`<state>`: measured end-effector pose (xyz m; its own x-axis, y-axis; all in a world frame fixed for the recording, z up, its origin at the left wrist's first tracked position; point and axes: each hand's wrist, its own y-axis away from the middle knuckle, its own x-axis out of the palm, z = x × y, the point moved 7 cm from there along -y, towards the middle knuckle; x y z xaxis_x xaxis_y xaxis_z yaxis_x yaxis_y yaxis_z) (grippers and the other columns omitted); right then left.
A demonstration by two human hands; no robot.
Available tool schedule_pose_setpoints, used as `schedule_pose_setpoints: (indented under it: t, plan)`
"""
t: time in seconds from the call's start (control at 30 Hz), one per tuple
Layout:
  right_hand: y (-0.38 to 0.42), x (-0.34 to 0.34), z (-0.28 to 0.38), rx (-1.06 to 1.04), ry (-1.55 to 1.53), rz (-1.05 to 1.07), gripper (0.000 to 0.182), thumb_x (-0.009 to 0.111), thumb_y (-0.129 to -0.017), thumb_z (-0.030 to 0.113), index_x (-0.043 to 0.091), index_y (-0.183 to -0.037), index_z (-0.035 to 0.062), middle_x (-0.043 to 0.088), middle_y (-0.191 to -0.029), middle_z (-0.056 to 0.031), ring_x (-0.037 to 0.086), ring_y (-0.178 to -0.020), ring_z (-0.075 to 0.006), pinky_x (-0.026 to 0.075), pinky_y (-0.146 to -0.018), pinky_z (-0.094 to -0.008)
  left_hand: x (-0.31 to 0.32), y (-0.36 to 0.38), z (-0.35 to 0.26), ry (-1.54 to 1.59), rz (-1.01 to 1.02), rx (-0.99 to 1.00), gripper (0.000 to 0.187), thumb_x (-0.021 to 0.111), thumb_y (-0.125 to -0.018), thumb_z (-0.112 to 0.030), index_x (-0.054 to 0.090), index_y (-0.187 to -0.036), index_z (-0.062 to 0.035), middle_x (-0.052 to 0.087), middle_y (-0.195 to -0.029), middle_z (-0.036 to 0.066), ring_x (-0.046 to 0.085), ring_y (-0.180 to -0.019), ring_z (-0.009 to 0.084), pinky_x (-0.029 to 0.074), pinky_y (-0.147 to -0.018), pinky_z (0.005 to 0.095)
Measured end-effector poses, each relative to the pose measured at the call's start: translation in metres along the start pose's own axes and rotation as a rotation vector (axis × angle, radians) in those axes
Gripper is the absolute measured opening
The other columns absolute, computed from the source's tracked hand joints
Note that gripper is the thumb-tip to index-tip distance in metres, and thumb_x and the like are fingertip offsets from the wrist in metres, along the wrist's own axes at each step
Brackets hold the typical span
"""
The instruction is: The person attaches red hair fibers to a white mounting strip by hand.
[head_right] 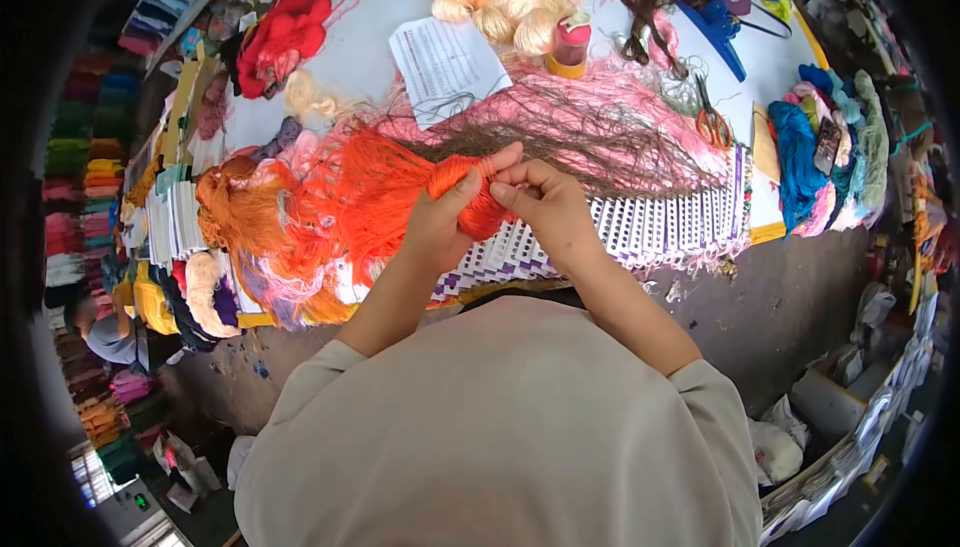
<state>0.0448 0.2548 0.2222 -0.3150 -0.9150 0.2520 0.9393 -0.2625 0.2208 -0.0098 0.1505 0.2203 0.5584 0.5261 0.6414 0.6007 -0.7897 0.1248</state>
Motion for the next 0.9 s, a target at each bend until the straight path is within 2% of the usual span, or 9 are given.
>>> schedule_pose_setpoints:
  t: [0.1, 0.17, 0.27, 0.43, 0.53, 0.6, 0.7, 0.8, 0.9]
  plan:
    - [0.010, 0.011, 0.003, 0.025, -0.064, -0.003, 0.007, 0.064, -0.090, 0.007, 0.062, -0.095, 0.0018, 0.060, -0.084, 0.0003, 0.049, -0.070, -0.0045, 0.041, -0.062, -0.0210, 0.000, 0.009, -0.011, -0.039, 0.040, 0.001, 0.042, 0.045, -0.101, -0.021, 0.047, -0.133, 0.0066, 0.051, -0.136, 0.017, 0.053, -0.121, 0.0226, 0.041, -0.103, 0.0366]
    - [0.014, 0.015, 0.005, 0.024, -0.098, -0.025, 0.006, 0.061, -0.092, 0.008, 0.061, -0.095, 0.0024, 0.062, -0.084, -0.0008, 0.048, -0.068, -0.0044, 0.040, -0.061, -0.0209, 0.000, 0.015, -0.015, 0.024, 0.010, 0.021, 0.043, 0.044, -0.101, -0.022, 0.047, -0.133, 0.0068, 0.052, -0.135, 0.018, 0.053, -0.121, 0.0229, 0.042, -0.103, 0.0366]
    - [0.020, 0.018, 0.001, 0.111, -0.341, -0.085, 0.008, 0.053, -0.097, 0.013, 0.055, -0.093, 0.0055, 0.064, -0.084, -0.0034, 0.044, -0.059, -0.0055, 0.038, -0.055, -0.0215, 0.003, 0.024, -0.022, 0.137, -0.029, 0.024, 0.045, 0.042, -0.102, -0.026, 0.046, -0.133, 0.0070, 0.054, -0.132, 0.019, 0.054, -0.121, 0.0234, 0.042, -0.103, 0.0366]
    - [0.028, 0.028, 0.002, 0.088, -0.172, -0.059, 0.010, 0.059, -0.094, 0.014, 0.060, -0.096, 0.0042, 0.062, -0.081, 0.0003, 0.047, -0.063, -0.0039, 0.038, -0.057, -0.0205, 0.002, 0.031, -0.023, 0.149, -0.027, 0.028, 0.048, 0.041, -0.103, -0.029, 0.044, -0.135, 0.0074, 0.058, -0.127, 0.019, 0.054, -0.121, 0.0235, 0.043, -0.102, 0.0357]
    - [0.032, 0.034, -0.002, 0.044, -0.016, -0.048, 0.011, 0.064, -0.091, 0.015, 0.065, -0.096, 0.0051, 0.059, -0.079, 0.0041, 0.050, -0.068, -0.0027, 0.039, -0.059, -0.0199, 0.008, 0.036, -0.023, 0.046, 0.091, 0.012, 0.047, 0.041, -0.103, -0.028, 0.046, -0.134, 0.0066, 0.058, -0.127, 0.018, 0.056, -0.118, 0.0226, 0.043, -0.102, 0.0351]
    - [0.034, 0.035, -0.003, 0.007, -0.012, -0.038, 0.011, 0.065, -0.091, 0.017, 0.066, -0.096, 0.0072, 0.062, -0.084, 0.0039, 0.053, -0.074, -0.0031, 0.042, -0.063, -0.0199, 0.009, 0.040, -0.032, -0.260, 0.070, 0.097, 0.044, 0.040, -0.103, -0.027, 0.050, -0.131, 0.0048, 0.061, -0.123, 0.015, 0.058, -0.112, 0.0207, 0.044, -0.100, 0.0336]
    - [0.038, 0.038, 0.000, 0.038, -0.090, -0.083, 0.009, 0.065, -0.090, 0.012, 0.066, -0.094, 0.0048, 0.060, -0.081, 0.0042, 0.049, -0.069, -0.0030, 0.040, -0.061, -0.0201, -0.003, 0.038, -0.027, -0.395, 0.041, 0.230, 0.038, 0.043, -0.102, -0.024, 0.056, -0.125, 0.0038, 0.063, -0.119, 0.012, 0.059, -0.108, 0.0185, 0.045, -0.097, 0.0326]
    - [0.042, 0.038, 0.000, 0.074, -0.127, -0.135, 0.008, 0.065, -0.090, 0.012, 0.065, -0.094, 0.0046, 0.060, -0.081, 0.0038, 0.049, -0.070, -0.0030, 0.040, -0.061, -0.0203, -0.001, 0.037, -0.027, -0.242, 0.041, 0.158, 0.034, 0.046, -0.101, -0.020, 0.059, -0.121, 0.0042, 0.065, -0.116, 0.011, 0.059, -0.109, 0.0177, 0.045, -0.096, 0.0320]
    - [0.043, 0.042, 0.000, 0.019, -0.071, -0.091, 0.008, 0.064, -0.091, 0.014, 0.066, -0.096, 0.0080, 0.062, -0.083, 0.0036, 0.054, -0.074, -0.0032, 0.043, -0.064, -0.0203, 0.004, 0.043, -0.020, -0.303, -0.044, 0.097, 0.032, 0.048, -0.100, -0.018, 0.060, -0.119, 0.0047, 0.065, -0.116, 0.011, 0.059, -0.108, 0.0176, 0.045, -0.096, 0.0319]
